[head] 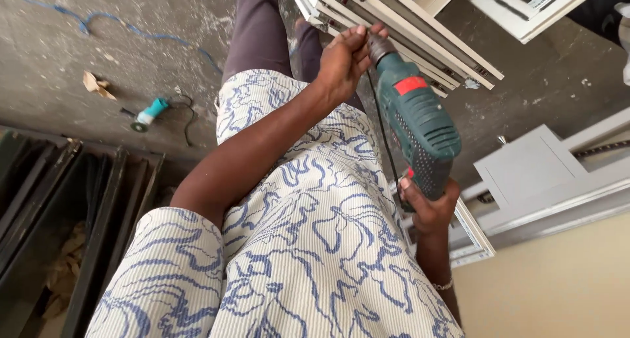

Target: Assembling aluminum window frames using a power drill and screws.

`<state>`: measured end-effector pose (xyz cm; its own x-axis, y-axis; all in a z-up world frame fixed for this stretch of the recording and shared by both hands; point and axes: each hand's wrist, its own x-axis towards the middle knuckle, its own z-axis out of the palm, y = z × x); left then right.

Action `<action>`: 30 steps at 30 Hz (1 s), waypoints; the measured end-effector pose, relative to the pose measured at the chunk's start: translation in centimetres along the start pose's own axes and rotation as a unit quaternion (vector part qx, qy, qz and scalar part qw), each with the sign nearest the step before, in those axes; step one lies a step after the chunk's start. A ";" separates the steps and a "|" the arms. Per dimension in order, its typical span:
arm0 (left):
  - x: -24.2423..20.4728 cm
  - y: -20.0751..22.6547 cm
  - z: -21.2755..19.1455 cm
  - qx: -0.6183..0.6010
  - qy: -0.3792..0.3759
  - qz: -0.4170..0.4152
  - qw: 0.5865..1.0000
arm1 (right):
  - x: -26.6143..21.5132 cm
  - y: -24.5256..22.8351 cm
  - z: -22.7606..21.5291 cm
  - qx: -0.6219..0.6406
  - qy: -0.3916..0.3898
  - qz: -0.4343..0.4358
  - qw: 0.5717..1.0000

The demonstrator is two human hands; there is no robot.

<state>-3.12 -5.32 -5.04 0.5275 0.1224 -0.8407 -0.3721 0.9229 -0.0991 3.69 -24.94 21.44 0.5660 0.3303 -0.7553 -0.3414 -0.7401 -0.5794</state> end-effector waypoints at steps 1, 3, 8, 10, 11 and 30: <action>0.0 0.0 0.1 -0.005 0.004 -0.004 1.000 | 0.3 -0.5 0.2 -0.005 0.000 0.006 1.000; 0.3 0.2 0.6 -0.023 0.018 0.018 0.999 | 1.1 -1.5 0.8 0.006 -0.010 0.000 1.000; 1.5 -0.1 -0.9 -0.049 0.034 0.024 0.998 | 2.7 -3.5 1.7 -0.068 -0.025 -0.006 0.997; 1.7 -0.3 -1.2 -0.051 0.041 0.023 0.998 | 3.3 -4.0 1.8 -0.089 -0.024 -0.008 0.996; 1.7 -0.3 -1.2 -0.045 0.055 0.021 0.997 | 3.6 -4.2 1.8 -0.111 -0.029 -0.017 0.993; 0.7 -0.3 -0.7 -0.009 0.092 0.022 0.995 | 6.1 -7.3 1.3 -0.084 -0.057 0.026 0.994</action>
<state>-3.18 -5.74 -5.94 0.3618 0.0917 -0.9277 -0.4060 0.9113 -0.0682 8.70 -16.78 20.68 0.4588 0.3467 -0.8181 -0.2320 -0.8421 -0.4870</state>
